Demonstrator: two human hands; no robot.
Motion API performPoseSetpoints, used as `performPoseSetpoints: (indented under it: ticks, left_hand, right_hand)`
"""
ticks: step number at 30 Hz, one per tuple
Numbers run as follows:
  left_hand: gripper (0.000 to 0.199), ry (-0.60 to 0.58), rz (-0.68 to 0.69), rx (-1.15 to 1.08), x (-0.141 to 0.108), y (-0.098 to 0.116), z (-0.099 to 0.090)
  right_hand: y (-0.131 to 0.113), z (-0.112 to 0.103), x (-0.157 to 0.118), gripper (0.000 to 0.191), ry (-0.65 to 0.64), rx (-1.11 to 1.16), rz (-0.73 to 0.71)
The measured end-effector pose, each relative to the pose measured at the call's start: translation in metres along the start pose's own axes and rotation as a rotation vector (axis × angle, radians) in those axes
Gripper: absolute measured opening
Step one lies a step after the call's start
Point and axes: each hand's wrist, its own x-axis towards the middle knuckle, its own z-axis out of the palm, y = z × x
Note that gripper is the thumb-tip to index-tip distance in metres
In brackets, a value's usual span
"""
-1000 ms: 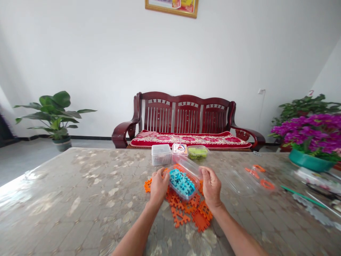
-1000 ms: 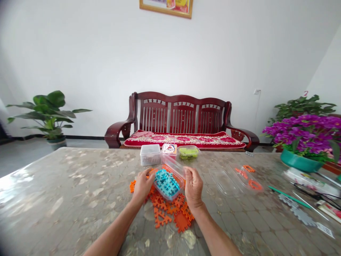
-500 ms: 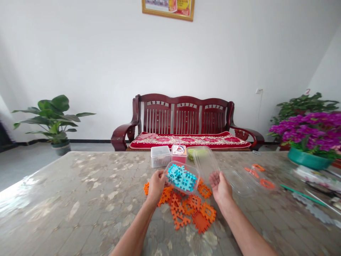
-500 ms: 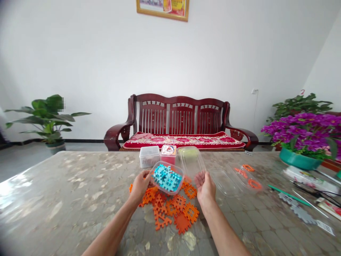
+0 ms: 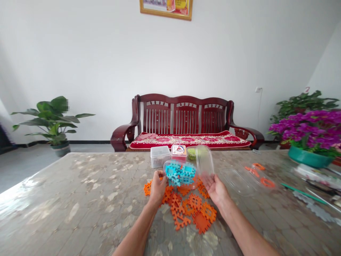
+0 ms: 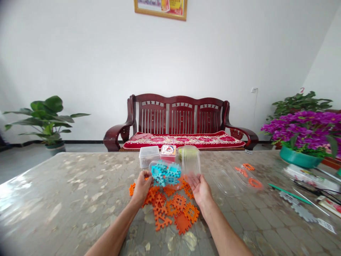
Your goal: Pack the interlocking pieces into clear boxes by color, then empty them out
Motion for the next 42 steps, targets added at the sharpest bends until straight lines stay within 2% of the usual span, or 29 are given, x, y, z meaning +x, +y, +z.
performPoseSetpoints:
  ticks: [3, 8, 16, 24, 30, 35, 39, 42]
  left_hand:
    - [0.013, 0.039, 0.067, 0.159, -0.002, 0.000, -0.001]
    - [0.019, 0.091, 0.101, 0.350, -0.002, 0.000, -0.004]
    - [0.010, 0.203, 0.112, 0.363, 0.002, -0.002, -0.004]
    - [0.018, 0.264, 0.166, 0.223, 0.001, 0.009, -0.008]
    - [0.024, 0.325, 0.227, 0.116, 0.000, 0.012, -0.010]
    - [0.022, 0.350, 0.220, 0.161, 0.001, 0.018, -0.010]
    - [0.017, 0.334, 0.166, 0.257, 0.000, 0.023, -0.009]
    - [0.013, 0.302, 0.134, 0.335, -0.002, 0.025, -0.007]
  right_hand:
    - [0.001, 0.009, -0.010, 0.028, 0.076, -0.011, 0.112]
    - [0.007, 0.015, -0.017, 0.020, 0.073, -0.068, 0.084]
    - [0.010, 0.014, -0.019, 0.022, 0.025, -0.080, 0.041]
    - [0.008, 0.015, -0.022, 0.016, 0.011, -0.056, 0.011]
    - [0.006, 0.012, -0.020, 0.015, 0.011, -0.059, -0.049]
    - [0.002, 0.014, -0.023, 0.017, -0.006, -0.050, -0.119]
    - [-0.003, 0.016, -0.027, 0.030, -0.066, -0.098, -0.270]
    - [-0.007, 0.017, -0.029, 0.037, -0.053, -0.173, -0.412]
